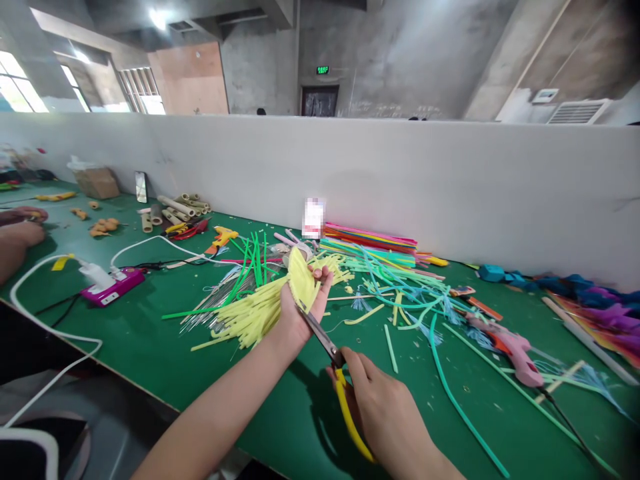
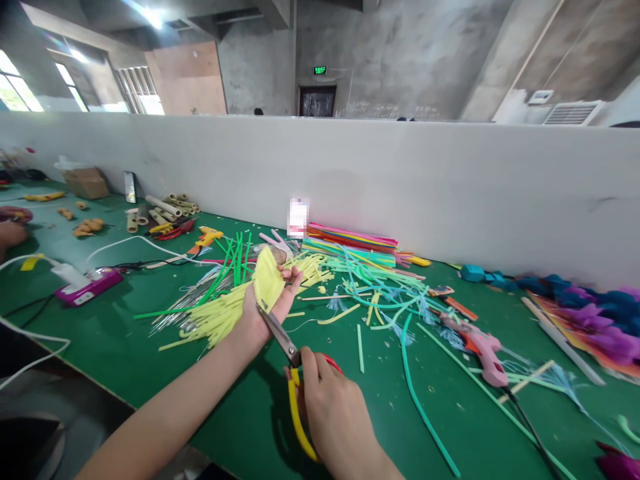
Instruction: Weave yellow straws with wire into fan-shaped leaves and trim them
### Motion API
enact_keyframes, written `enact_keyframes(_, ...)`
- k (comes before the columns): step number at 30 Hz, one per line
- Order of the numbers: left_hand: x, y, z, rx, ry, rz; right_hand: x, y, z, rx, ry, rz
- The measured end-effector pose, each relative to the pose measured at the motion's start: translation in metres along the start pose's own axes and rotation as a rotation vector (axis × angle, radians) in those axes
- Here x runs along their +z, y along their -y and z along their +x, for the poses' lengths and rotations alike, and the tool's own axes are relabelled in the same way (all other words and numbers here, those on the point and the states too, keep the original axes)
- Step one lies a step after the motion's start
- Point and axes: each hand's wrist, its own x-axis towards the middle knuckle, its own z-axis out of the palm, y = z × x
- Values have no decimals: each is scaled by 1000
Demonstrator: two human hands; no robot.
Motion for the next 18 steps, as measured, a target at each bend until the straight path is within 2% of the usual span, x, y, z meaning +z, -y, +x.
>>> enact_keyframes(3,-1,3,0,0,-19,-3,1,-2,3,-5,4,-36)
enact_keyframes(9,-5,11,0,-14,-28,-49,1,-5,9,23,-90,-142)
enact_keyframes(18,-6,12,-4,-39,-71,-52,2,-7,9,-47,-155,-95)
